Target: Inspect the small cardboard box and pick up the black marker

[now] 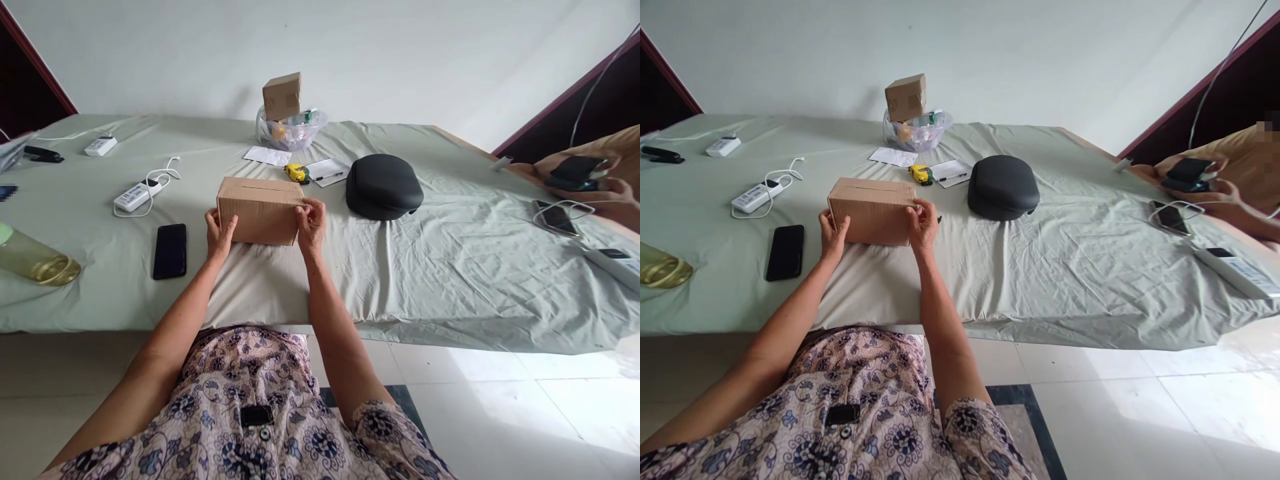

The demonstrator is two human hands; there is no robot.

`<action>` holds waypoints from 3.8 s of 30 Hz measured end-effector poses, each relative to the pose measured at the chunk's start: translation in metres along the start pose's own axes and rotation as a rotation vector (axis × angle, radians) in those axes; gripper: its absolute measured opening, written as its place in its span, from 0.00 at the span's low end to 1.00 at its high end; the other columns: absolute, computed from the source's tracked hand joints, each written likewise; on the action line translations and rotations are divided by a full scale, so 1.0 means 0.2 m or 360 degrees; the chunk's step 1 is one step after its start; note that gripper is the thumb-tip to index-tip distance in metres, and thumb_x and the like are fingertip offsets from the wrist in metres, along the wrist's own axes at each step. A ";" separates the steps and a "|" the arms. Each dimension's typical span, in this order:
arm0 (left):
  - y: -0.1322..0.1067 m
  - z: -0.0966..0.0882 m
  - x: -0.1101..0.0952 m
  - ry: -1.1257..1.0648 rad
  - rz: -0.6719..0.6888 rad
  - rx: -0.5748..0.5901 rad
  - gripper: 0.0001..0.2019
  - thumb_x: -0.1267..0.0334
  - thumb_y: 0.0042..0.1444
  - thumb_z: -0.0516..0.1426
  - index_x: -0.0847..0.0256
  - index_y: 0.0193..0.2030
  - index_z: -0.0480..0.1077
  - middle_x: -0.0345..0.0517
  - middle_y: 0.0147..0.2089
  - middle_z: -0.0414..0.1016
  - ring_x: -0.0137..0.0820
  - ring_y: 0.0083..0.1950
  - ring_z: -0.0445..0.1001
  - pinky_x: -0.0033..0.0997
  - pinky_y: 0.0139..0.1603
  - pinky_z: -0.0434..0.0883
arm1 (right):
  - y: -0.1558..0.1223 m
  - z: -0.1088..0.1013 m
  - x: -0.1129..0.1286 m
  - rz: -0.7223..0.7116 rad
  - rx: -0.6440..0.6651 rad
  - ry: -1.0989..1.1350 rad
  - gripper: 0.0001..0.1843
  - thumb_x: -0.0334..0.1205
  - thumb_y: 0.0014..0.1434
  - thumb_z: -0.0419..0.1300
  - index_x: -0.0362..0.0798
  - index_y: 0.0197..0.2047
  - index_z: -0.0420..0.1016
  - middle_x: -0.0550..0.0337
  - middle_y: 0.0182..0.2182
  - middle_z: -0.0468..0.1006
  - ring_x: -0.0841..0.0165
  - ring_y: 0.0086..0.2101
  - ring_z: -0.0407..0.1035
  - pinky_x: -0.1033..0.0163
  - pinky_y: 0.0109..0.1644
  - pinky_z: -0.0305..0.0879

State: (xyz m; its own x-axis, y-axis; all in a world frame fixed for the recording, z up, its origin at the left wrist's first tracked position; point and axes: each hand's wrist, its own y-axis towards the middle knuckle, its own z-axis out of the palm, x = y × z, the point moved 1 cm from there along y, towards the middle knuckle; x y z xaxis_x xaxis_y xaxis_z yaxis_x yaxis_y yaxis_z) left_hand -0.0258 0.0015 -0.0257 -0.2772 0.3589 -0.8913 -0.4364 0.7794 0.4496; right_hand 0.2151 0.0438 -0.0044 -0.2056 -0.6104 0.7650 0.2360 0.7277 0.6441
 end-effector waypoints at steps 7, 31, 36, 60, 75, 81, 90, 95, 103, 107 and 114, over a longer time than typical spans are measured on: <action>-0.01 0.02 0.02 -0.0034 -0.0110 -0.0021 0.36 0.35 0.52 0.65 0.52 0.61 0.67 0.52 0.61 0.76 0.45 0.63 0.75 0.47 0.67 0.70 | -0.01 0.06 0.02 0.0010 -0.0063 0.0026 0.19 0.60 0.64 0.59 0.54 0.45 0.74 0.66 0.29 0.63 0.70 0.31 0.62 0.61 0.40 0.64; 0.04 0.01 0.06 -0.0082 -0.0076 -0.0022 0.39 0.29 0.48 0.63 0.54 0.58 0.67 0.54 0.59 0.76 0.41 0.61 0.76 0.44 0.66 0.70 | -0.05 0.10 -0.03 0.0124 0.0132 -0.0029 0.22 0.50 0.59 0.65 0.54 0.53 0.67 0.67 0.30 0.65 0.68 0.32 0.63 0.59 0.41 0.66; 0.04 0.01 0.06 -0.0060 -0.0079 -0.0006 0.40 0.28 0.47 0.63 0.55 0.57 0.67 0.55 0.58 0.77 0.42 0.60 0.76 0.44 0.64 0.71 | -0.04 0.10 -0.02 0.0051 0.0101 -0.0105 0.24 0.56 0.58 0.66 0.54 0.52 0.69 0.69 0.28 0.63 0.69 0.30 0.62 0.59 0.41 0.66; 0.01 0.11 -0.38 0.0682 0.0621 0.0131 0.33 0.48 0.57 0.65 0.58 0.66 0.68 0.61 0.74 0.62 0.55 0.81 0.47 0.59 0.80 0.38 | -0.02 0.03 0.02 0.0036 0.0283 0.0041 0.26 0.59 0.63 0.58 0.54 0.58 0.70 0.66 0.30 0.68 0.69 0.32 0.66 0.58 0.43 0.67; 0.06 0.38 -0.38 0.0793 0.0592 0.0445 0.25 0.42 0.58 0.63 0.54 0.56 0.78 0.59 0.67 0.74 0.59 0.74 0.62 0.66 0.77 0.40 | -0.01 0.01 0.00 0.0164 0.0337 0.0093 0.26 0.54 0.61 0.62 0.53 0.58 0.70 0.66 0.32 0.73 0.71 0.33 0.69 0.62 0.40 0.68; 0.07 0.39 -0.39 0.0807 0.0601 0.0464 0.21 0.50 0.63 0.60 0.54 0.59 0.76 0.57 0.69 0.72 0.56 0.74 0.61 0.65 0.77 0.41 | -0.01 0.03 -0.07 0.0352 0.0367 0.0026 0.23 0.51 0.57 0.67 0.51 0.52 0.74 0.69 0.28 0.74 0.72 0.30 0.69 0.64 0.38 0.66; 0.07 0.35 -0.37 0.0882 0.0666 0.0584 0.22 0.59 0.64 0.60 0.54 0.65 0.71 0.57 0.74 0.65 0.52 0.78 0.57 0.64 0.79 0.42 | 0.04 -0.13 -0.20 0.0218 -0.0096 -0.0497 0.17 0.55 0.62 0.61 0.51 0.42 0.81 0.57 0.34 0.75 0.63 0.38 0.67 0.53 0.50 0.67; 0.05 0.29 -0.37 0.1135 0.0750 0.0583 0.25 0.59 0.63 0.61 0.55 0.67 0.68 0.59 0.76 0.62 0.48 0.80 0.53 0.63 0.80 0.44 | 0.02 -0.21 -0.16 0.0750 0.0225 -0.1328 0.18 0.51 0.62 0.62 0.55 0.51 0.84 0.48 0.50 0.75 0.54 0.52 0.65 0.44 0.60 0.60; 0.01 0.26 -0.36 0.1432 0.0700 0.0466 0.28 0.56 0.64 0.60 0.48 0.70 0.65 0.57 0.76 0.62 0.50 0.80 0.54 0.68 0.79 0.42 | 0.02 -0.16 0.03 0.0912 0.0703 -0.1790 0.22 0.40 0.66 0.51 0.53 0.54 0.83 0.44 0.53 0.79 0.53 0.53 0.69 0.47 0.59 0.58; 0.03 0.25 -0.38 0.1475 0.0685 0.0487 0.25 0.56 0.66 0.57 0.49 0.70 0.66 0.57 0.75 0.62 0.50 0.78 0.57 0.66 0.78 0.45 | 0.01 -0.15 0.05 0.0875 0.0675 -0.1702 0.26 0.32 0.65 0.47 0.52 0.55 0.82 0.47 0.51 0.81 0.57 0.51 0.72 0.49 0.58 0.59; 0.04 0.25 -0.39 0.1491 0.0699 0.0455 0.25 0.55 0.65 0.58 0.49 0.69 0.67 0.57 0.74 0.64 0.50 0.77 0.59 0.65 0.78 0.46 | 0.00 -0.17 0.02 0.0743 0.0851 -0.1653 0.27 0.28 0.65 0.48 0.57 0.55 0.83 0.46 0.54 0.77 0.54 0.54 0.69 0.48 0.57 0.59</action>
State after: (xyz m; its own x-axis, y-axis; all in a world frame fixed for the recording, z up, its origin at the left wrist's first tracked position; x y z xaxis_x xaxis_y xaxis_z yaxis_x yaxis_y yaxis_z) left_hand 0.0347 0.0054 0.0443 -0.9603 0.1950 -0.1996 0.0443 0.8129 0.5808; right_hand 0.2472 0.0307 -0.0012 -0.9129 0.0960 0.3968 0.1239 0.9913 0.0452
